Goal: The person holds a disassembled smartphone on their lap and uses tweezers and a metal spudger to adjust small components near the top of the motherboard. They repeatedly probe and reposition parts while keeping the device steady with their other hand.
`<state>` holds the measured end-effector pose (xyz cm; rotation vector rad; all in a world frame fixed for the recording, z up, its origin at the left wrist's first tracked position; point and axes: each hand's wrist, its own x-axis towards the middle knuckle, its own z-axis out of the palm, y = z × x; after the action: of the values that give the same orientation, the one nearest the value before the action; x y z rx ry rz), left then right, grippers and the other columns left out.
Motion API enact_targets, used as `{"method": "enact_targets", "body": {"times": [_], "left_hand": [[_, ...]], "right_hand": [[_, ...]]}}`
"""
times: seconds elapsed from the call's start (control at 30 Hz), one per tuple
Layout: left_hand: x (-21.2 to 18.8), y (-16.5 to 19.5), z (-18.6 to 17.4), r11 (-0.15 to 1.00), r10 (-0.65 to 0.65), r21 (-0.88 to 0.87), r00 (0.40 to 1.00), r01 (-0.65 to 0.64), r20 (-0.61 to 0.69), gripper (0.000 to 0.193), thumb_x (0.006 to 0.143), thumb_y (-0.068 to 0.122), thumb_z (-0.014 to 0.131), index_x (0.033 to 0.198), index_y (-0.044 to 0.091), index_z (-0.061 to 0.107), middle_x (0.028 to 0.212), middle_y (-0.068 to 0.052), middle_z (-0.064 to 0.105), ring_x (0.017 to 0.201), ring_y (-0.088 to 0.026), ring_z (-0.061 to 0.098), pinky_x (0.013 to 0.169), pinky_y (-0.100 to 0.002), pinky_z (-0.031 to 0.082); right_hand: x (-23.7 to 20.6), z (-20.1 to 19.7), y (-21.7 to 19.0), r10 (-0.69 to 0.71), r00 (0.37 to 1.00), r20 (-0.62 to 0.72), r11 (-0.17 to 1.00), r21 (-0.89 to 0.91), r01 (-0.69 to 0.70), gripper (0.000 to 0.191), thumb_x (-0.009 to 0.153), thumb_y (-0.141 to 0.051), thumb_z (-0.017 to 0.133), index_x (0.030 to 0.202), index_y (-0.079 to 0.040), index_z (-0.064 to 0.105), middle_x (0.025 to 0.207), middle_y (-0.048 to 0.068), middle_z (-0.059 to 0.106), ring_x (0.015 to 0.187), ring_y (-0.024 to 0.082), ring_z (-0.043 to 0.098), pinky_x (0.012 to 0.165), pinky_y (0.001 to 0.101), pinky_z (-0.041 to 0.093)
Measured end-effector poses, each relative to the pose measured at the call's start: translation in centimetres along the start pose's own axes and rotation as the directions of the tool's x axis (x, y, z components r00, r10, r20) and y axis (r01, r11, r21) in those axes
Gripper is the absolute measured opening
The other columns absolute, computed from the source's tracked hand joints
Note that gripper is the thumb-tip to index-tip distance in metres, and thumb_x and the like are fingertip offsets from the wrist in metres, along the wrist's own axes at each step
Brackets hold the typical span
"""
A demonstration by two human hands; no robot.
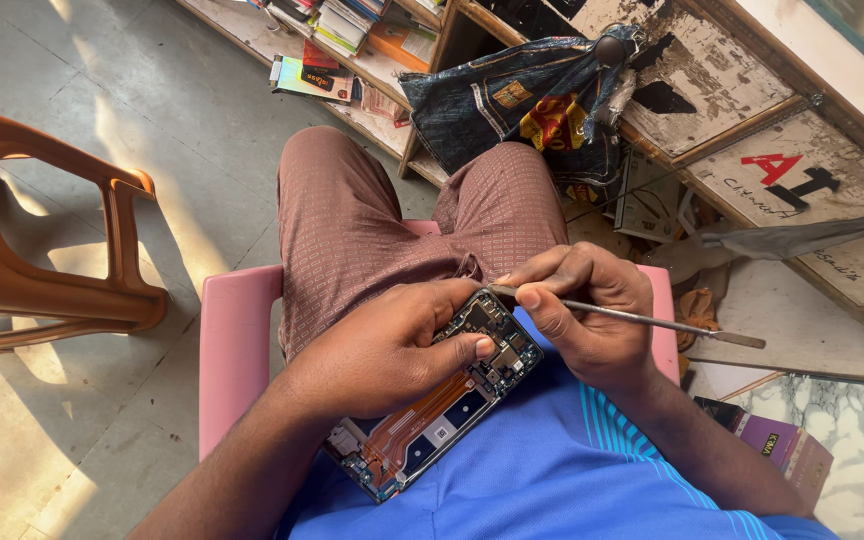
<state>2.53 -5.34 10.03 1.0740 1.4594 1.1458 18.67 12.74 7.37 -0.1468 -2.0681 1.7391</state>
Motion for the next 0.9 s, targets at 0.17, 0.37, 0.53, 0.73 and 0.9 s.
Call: {"method": "enact_targets", "body": {"times": [0.17,0.37,0.53,0.73,0.9], "left_hand": [[0.0,-0.1,0.0,0.997,-0.037,0.067,0.999,0.036,0.004,0.034,0.091,0.029,0.068,0.117,0.008,0.067,0.088,-0.008,0.071,0.08,-0.02,0.069,0.071,-0.036,0.054],[-0.1,-0.5,0.4,0.988,0.0,0.152,1.0,0.005,-0.03,0.037,0.09,0.033,0.069,0.12,0.01,0.067,0.098,-0.01,0.072,0.095,-0.025,0.071,0.082,-0.04,0.054],[0.1,-0.6,0.4,0.993,-0.011,0.118,1.0,0.014,-0.022,0.044,0.09,0.033,0.069,0.127,0.011,0.064,0.1,-0.01,0.073,0.095,-0.025,0.071,0.082,-0.04,0.054],[-0.1,-0.1,0.3,0.997,-0.014,0.077,1.0,0.014,0.0,0.043,0.089,0.03,0.069,0.129,0.013,0.065,0.093,-0.008,0.074,0.083,-0.022,0.07,0.074,-0.038,0.054],[-0.4,0.4,0.4,0.996,0.031,0.078,0.998,-0.035,0.046,0.034,0.091,0.029,0.069,0.119,0.011,0.067,0.091,-0.009,0.075,0.084,-0.024,0.073,0.073,-0.039,0.055]], "right_hand": [[0.0,-0.2,0.1,-0.061,0.998,0.015,0.995,-0.073,0.062,0.018,0.1,-0.004,0.069,0.088,-0.004,0.056,0.102,0.016,0.074,0.096,0.013,0.074,0.085,0.0251,0.062],[0.1,-0.2,-0.5,0.005,0.999,0.032,0.995,-0.095,-0.002,0.018,0.097,-0.003,0.071,0.083,-0.003,0.06,0.101,0.017,0.075,0.089,0.012,0.072,0.078,0.0228,0.059],[0.7,-0.6,-0.7,-0.049,0.992,0.121,0.963,-0.258,0.079,0.022,0.095,-0.003,0.074,0.079,-0.004,0.058,0.097,0.016,0.076,0.084,0.012,0.072,0.074,0.0214,0.056],[0.6,-0.7,-0.4,0.055,0.997,0.056,0.998,0.042,-0.057,0.019,0.098,-0.008,0.072,0.087,-0.003,0.057,0.101,0.018,0.075,0.095,0.017,0.074,0.082,0.0279,0.061],[0.5,-1.8,-0.9,0.124,0.989,0.085,0.988,0.086,-0.131,0.022,0.099,-0.008,0.074,0.087,-0.003,0.056,0.101,0.02,0.076,0.096,0.018,0.073,0.088,0.0296,0.06]]}}
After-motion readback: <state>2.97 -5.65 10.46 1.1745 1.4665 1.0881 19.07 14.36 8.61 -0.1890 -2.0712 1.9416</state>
